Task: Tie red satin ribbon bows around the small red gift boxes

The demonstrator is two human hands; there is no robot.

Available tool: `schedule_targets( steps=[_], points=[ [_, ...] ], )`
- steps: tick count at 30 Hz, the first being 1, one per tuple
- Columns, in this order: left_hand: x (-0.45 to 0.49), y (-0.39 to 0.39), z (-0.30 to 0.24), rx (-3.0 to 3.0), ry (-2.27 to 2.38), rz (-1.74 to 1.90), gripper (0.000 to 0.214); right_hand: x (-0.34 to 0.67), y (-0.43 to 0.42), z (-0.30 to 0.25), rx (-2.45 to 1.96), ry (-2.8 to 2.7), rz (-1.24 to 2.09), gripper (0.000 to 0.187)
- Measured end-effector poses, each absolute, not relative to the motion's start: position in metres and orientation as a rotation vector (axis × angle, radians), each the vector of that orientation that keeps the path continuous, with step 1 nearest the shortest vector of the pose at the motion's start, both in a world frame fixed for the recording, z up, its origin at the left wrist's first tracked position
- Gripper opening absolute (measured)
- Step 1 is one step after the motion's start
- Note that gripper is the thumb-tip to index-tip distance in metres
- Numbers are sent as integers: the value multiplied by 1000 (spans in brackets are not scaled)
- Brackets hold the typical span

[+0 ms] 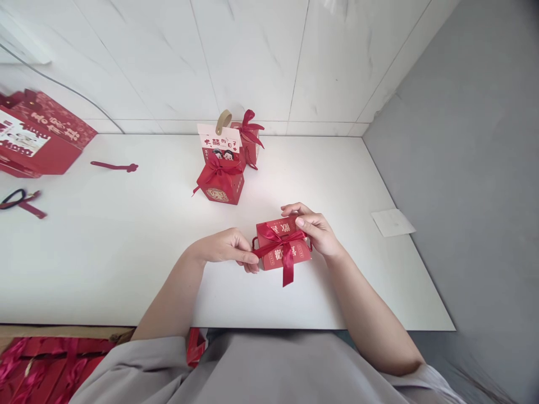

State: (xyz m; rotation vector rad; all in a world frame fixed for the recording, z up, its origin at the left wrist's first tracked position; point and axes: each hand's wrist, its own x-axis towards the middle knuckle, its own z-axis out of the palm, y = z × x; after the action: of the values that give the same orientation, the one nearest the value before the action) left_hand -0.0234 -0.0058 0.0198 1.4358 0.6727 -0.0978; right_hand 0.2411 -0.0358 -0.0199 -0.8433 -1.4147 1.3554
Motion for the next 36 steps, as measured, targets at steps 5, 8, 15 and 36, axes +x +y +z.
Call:
schedule_targets(
  steps=[5, 8, 15, 36],
  points=[
    [-22, -7, 21, 1406, 681, -127, 29, 242, -35, -19, -842, -1419, 1378, 37],
    [-22, -6, 21, 1405, 688, -129, 27, 243, -36, -18, -862, -1406, 1395, 38],
    [-20, -7, 14, 1442, 678, -202, 23, 237, -39, -19, -801, -1284, 1482, 40],
    [-22, -4, 2, 1791, 982, 990, 51, 280, -58, 25, -1507, -1954, 1412, 39]
  ],
)
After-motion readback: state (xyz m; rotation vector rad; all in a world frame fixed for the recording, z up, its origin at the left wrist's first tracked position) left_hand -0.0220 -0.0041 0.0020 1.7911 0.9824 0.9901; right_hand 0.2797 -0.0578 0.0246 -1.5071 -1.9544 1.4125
